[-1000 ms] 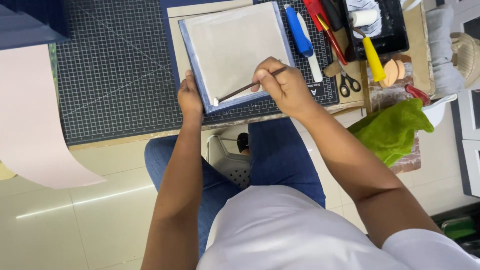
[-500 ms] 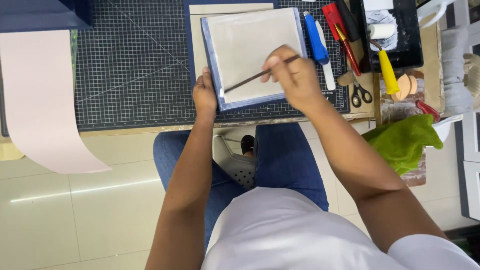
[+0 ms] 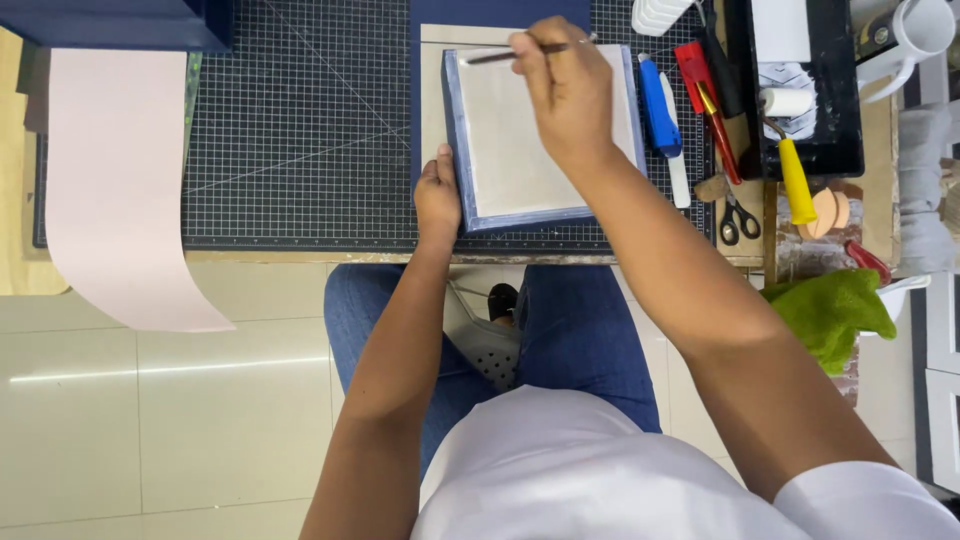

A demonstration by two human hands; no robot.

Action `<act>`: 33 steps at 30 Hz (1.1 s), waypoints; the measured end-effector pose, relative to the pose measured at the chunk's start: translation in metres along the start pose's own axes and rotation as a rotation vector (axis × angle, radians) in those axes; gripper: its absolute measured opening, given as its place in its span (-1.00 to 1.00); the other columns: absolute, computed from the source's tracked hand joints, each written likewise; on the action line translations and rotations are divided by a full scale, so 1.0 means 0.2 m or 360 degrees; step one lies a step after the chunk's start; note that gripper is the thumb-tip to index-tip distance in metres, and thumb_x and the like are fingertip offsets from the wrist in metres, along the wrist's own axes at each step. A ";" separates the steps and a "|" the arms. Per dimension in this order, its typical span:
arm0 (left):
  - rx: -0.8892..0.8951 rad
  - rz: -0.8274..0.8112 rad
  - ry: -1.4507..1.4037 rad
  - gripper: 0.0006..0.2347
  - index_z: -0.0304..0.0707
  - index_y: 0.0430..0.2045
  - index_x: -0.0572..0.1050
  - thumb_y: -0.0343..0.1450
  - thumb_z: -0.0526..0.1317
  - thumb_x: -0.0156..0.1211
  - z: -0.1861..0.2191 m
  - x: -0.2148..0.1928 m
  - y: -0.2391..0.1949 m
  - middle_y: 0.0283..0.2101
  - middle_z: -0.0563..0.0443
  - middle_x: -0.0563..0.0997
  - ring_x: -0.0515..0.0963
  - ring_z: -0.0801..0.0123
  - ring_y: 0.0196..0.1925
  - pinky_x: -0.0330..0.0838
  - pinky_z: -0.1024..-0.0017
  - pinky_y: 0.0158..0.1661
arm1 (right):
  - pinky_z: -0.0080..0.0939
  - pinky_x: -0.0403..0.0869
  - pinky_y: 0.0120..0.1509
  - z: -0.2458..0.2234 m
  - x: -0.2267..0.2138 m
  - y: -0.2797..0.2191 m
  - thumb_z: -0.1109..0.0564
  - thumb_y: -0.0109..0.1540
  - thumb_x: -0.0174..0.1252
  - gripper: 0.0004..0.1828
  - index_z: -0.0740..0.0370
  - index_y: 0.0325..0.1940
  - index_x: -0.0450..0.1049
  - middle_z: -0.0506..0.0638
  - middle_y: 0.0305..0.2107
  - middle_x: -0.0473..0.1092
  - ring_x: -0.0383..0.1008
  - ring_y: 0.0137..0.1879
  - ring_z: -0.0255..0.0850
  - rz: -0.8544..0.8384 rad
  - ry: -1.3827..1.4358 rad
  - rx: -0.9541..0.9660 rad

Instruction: Applying glue to a square board using a roller and a brush

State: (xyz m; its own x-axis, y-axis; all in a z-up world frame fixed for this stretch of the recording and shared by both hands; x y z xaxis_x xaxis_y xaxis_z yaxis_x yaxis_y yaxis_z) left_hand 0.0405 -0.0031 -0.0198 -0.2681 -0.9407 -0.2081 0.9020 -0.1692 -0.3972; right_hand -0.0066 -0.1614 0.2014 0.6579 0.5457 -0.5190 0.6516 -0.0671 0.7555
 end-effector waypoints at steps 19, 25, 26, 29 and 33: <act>-0.0030 -0.0025 -0.0023 -0.50 -0.21 -0.53 0.43 0.48 0.24 -0.20 -0.02 0.01 0.00 -0.48 0.00 0.53 0.50 0.28 -0.35 0.39 0.31 -0.25 | -0.26 0.47 -0.39 -0.02 0.00 0.02 0.15 0.53 -0.09 -0.65 0.40 -0.27 0.40 0.09 -0.44 0.44 0.57 -0.38 -0.13 -0.0011 0.0024 0.0044; -0.0064 -0.0013 0.0000 -0.48 -0.23 -0.40 0.53 0.46 0.25 -0.21 0.03 -0.01 -0.02 -0.33 -0.10 0.64 0.61 0.18 -0.19 0.44 0.29 -0.11 | -0.13 0.37 -0.19 0.02 0.18 0.07 0.11 0.51 -0.05 -0.72 0.23 -0.26 0.34 -0.07 -0.54 0.45 0.46 -0.34 -0.14 -0.0061 -0.0131 -0.0030; -0.0073 -0.0013 0.0001 -0.48 -0.23 -0.40 0.53 0.46 0.25 -0.21 0.01 -0.01 -0.02 -0.33 -0.10 0.64 0.61 0.18 -0.19 0.44 0.29 -0.11 | -0.13 0.37 -0.19 -0.01 0.17 0.05 0.11 0.51 -0.05 -0.72 0.23 -0.26 0.34 -0.07 -0.54 0.45 0.46 -0.34 -0.14 -0.0068 -0.0128 -0.0024; 0.0004 0.0002 0.0028 -0.48 -0.25 -0.49 0.48 0.47 0.24 -0.22 -0.01 0.01 0.00 -0.45 -0.06 0.58 0.55 0.21 -0.32 0.40 0.27 -0.22 | -0.06 0.35 -0.26 -0.09 0.12 0.01 0.08 0.54 -0.13 -0.66 0.24 -0.30 0.26 -0.05 -0.55 0.40 0.44 -0.36 -0.08 -0.0226 -0.0182 -0.0003; 0.0030 0.0018 0.0020 -0.49 -0.25 -0.50 0.48 0.48 0.23 -0.22 -0.01 0.01 0.01 -0.45 -0.10 0.59 0.56 0.17 -0.31 0.40 0.25 -0.20 | -0.31 0.37 -0.44 -0.14 0.02 -0.03 0.11 0.56 -0.15 -0.62 0.25 -0.31 0.35 -0.04 -0.55 0.43 0.49 -0.46 -0.21 -0.0437 -0.0039 0.0237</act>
State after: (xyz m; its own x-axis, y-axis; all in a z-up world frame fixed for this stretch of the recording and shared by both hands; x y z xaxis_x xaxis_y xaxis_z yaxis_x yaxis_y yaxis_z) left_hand 0.0411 -0.0041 -0.0216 -0.2618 -0.9388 -0.2239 0.9111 -0.1639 -0.3781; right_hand -0.0190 -0.1354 0.2056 0.4573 0.5404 -0.7062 0.8531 -0.0424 0.5200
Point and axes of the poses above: each hand's wrist, its own y-axis towards the middle knuckle, its own x-axis out of the palm, z = x × y, the point moved 4 cm from there along y, towards the middle knuckle
